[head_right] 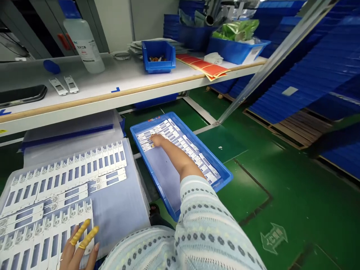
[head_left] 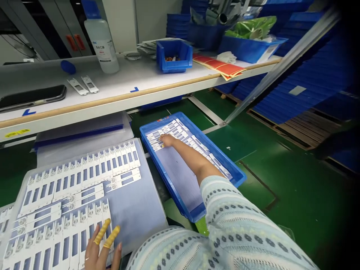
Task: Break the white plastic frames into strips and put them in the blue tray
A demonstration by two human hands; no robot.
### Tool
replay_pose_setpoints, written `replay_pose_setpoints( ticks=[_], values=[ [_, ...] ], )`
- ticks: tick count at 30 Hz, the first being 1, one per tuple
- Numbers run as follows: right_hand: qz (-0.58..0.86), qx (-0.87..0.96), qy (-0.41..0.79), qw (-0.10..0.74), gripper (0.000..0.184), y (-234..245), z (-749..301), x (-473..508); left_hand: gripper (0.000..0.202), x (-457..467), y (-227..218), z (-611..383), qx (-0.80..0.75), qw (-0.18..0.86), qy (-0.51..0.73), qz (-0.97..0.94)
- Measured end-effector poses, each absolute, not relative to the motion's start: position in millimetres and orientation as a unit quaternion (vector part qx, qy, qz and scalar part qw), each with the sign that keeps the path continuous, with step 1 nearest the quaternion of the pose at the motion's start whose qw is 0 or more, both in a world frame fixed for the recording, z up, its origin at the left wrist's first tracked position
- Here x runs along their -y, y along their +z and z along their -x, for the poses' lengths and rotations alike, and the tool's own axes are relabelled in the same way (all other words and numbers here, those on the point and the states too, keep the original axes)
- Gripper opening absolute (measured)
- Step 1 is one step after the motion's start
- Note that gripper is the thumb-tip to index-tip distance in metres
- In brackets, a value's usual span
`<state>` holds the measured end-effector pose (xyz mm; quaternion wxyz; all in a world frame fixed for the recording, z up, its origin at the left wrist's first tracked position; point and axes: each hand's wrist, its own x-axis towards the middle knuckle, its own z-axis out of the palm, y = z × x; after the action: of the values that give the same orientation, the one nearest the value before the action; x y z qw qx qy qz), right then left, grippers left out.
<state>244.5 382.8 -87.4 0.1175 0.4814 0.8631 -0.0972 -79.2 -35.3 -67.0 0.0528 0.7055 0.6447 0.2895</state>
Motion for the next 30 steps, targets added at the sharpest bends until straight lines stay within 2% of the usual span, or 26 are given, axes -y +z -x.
replay_pose_setpoints(
  ticks=[5, 9, 14, 19, 23, 30],
  values=[
    [-0.429, -0.887, -0.084, 0.146, 0.045, -86.9, -243.4, -401.2, 0.037, 44.0, -63.6, 68.4, -0.676, 0.067, 0.284, -0.676],
    [-0.423, -0.891, -0.07, 0.151, 0.043, -88.3, -242.0, -407.7, 0.036, 46.0, -64.3, 61.7, -0.688, 0.061, 0.285, -0.665],
    [-0.417, -0.895, -0.058, 0.145, 0.052, -92.2, -239.1, -411.4, 0.036, 44.4, -61.2, 54.8, -0.689, 0.056, 0.272, -0.67],
    [-0.395, -0.903, -0.053, 0.16, 0.042, -91.4, -237.8, -411.6, 0.032, 41.0, -56.5, 49.3, -0.704, 0.059, 0.253, -0.661],
    [-0.378, -0.91, -0.05, 0.165, 0.041, -90.3, -238.4, -409.0, 0.032, 36.5, -49.7, 42.3, -0.703, 0.064, 0.258, -0.66],
    [-0.396, -0.909, -0.065, 0.112, 0.042, -76.2, -251.3, -399.0, 0.038, 32.7, -26.3, 36.3, -0.755, 0.193, 0.272, -0.565]
  ],
)
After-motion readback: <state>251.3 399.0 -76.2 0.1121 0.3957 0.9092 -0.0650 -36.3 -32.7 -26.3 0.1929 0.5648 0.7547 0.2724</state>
